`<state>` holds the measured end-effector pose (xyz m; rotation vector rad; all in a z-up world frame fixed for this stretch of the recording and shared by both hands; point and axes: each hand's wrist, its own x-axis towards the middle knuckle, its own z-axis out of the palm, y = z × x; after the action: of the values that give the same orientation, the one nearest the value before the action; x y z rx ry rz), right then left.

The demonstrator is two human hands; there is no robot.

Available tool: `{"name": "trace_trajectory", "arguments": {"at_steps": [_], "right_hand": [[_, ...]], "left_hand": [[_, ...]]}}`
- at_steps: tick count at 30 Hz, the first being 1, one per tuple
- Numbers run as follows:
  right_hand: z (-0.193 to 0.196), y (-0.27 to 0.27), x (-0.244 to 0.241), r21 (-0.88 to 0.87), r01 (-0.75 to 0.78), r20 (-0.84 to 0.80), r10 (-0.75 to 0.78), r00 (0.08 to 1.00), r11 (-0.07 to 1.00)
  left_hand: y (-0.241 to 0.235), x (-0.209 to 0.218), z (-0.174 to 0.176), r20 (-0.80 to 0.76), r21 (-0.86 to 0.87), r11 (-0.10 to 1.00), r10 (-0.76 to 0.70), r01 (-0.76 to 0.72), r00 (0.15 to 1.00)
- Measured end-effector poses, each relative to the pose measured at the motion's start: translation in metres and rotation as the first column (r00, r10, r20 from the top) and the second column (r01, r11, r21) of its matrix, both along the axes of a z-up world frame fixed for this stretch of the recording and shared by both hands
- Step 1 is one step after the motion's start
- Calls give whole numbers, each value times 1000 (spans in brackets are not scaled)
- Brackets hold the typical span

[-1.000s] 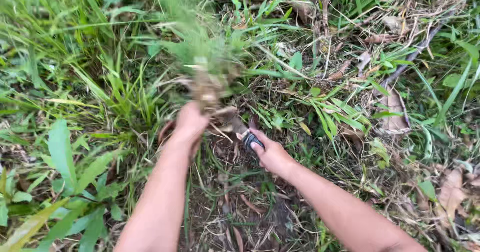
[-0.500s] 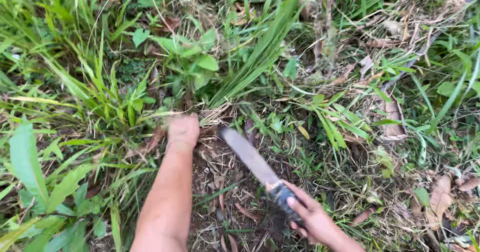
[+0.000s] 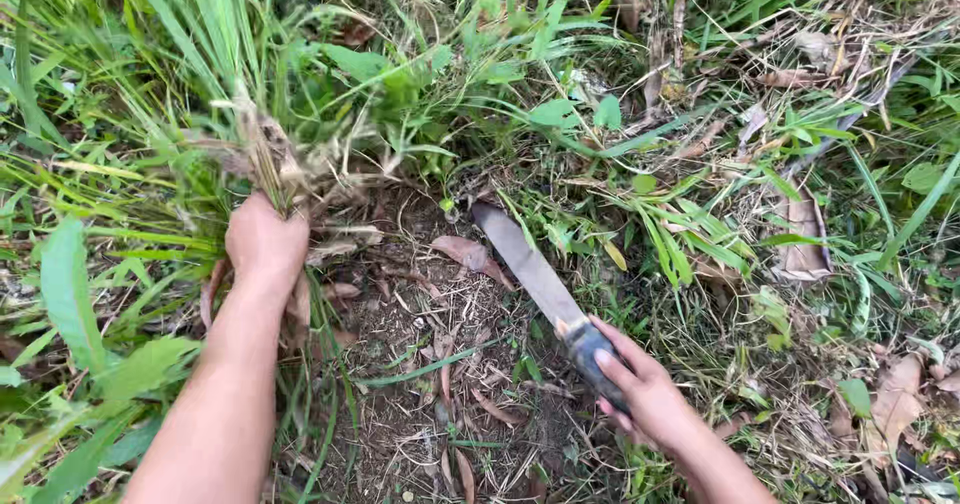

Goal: The person clears weeds from the ground by hand and using a blade, pulling up clumps of grass and tossing them aside.

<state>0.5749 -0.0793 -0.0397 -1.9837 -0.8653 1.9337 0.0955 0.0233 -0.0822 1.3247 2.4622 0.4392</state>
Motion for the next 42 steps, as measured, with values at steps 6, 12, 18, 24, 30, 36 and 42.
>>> {"name": "trace_trajectory", "arguments": {"at_steps": [6, 12, 18, 24, 30, 36, 42], "right_hand": [[12, -2, 7, -122, -10, -25, 7, 1000, 993], [-7, 5, -22, -139, -137, 74, 148, 986, 981], [-21, -9, -23, -88, -163, 54, 168, 984, 983], [-8, -12, 0, -16, -86, -22, 85, 996, 996], [27, 18, 0, -113, -133, 29, 137, 990, 985], [29, 86, -72, -40, -434, 246, 430, 869, 900], [29, 56, -83, -26, -458, 284, 446, 849, 888]], "left_hand": [[11, 91, -13, 40, -259, 821, -518, 509, 855], [38, 186, -64, -114, -407, 675, -706, 615, 699], [37, 191, -113, -218, -343, 776, -613, 529, 759], [-14, 149, -102, 177, -394, 818, -379, 418, 908], [-79, -31, -32, 69, -88, 977, 200, -194, 977], [1, 83, -27, -9, -151, 931, -338, 333, 941], [71, 159, -100, -189, -237, 772, -632, 590, 751]]}}
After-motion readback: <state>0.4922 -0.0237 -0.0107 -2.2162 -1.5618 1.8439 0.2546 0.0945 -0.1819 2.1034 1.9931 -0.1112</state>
